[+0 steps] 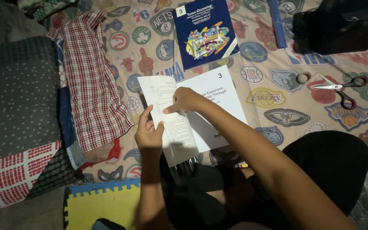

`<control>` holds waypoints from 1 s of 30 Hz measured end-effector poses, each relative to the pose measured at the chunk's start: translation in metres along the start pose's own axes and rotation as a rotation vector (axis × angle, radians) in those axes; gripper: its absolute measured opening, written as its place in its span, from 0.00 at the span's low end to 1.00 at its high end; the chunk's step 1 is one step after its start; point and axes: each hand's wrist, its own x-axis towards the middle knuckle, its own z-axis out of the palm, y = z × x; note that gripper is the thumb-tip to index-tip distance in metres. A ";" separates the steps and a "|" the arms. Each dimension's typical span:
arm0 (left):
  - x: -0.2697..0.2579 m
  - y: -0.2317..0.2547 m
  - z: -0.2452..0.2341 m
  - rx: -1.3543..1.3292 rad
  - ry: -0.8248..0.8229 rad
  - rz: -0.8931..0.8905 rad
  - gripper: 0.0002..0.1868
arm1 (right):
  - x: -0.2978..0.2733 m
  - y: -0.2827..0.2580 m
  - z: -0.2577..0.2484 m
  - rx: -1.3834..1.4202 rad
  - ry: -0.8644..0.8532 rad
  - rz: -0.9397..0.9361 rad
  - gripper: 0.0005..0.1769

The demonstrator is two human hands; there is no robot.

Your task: The person sits on the floor and wraps a textbook with clear plastic film. They smooth the film over the cover, fold the edges, apply clear tape to secure the film, and use scissors to trim the excess plastic.

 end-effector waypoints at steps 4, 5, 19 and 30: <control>0.003 0.001 0.002 0.026 -0.026 0.031 0.28 | -0.013 0.011 -0.001 0.262 0.000 -0.014 0.21; 0.005 0.002 0.001 0.057 -0.025 0.027 0.27 | -0.016 0.013 0.000 0.332 0.011 -0.016 0.20; 0.007 0.006 0.011 0.351 0.031 0.128 0.31 | -0.084 0.092 -0.050 1.284 0.445 0.024 0.07; 0.009 0.008 0.020 0.384 0.006 0.012 0.25 | -0.144 0.180 -0.146 1.432 1.057 -0.120 0.04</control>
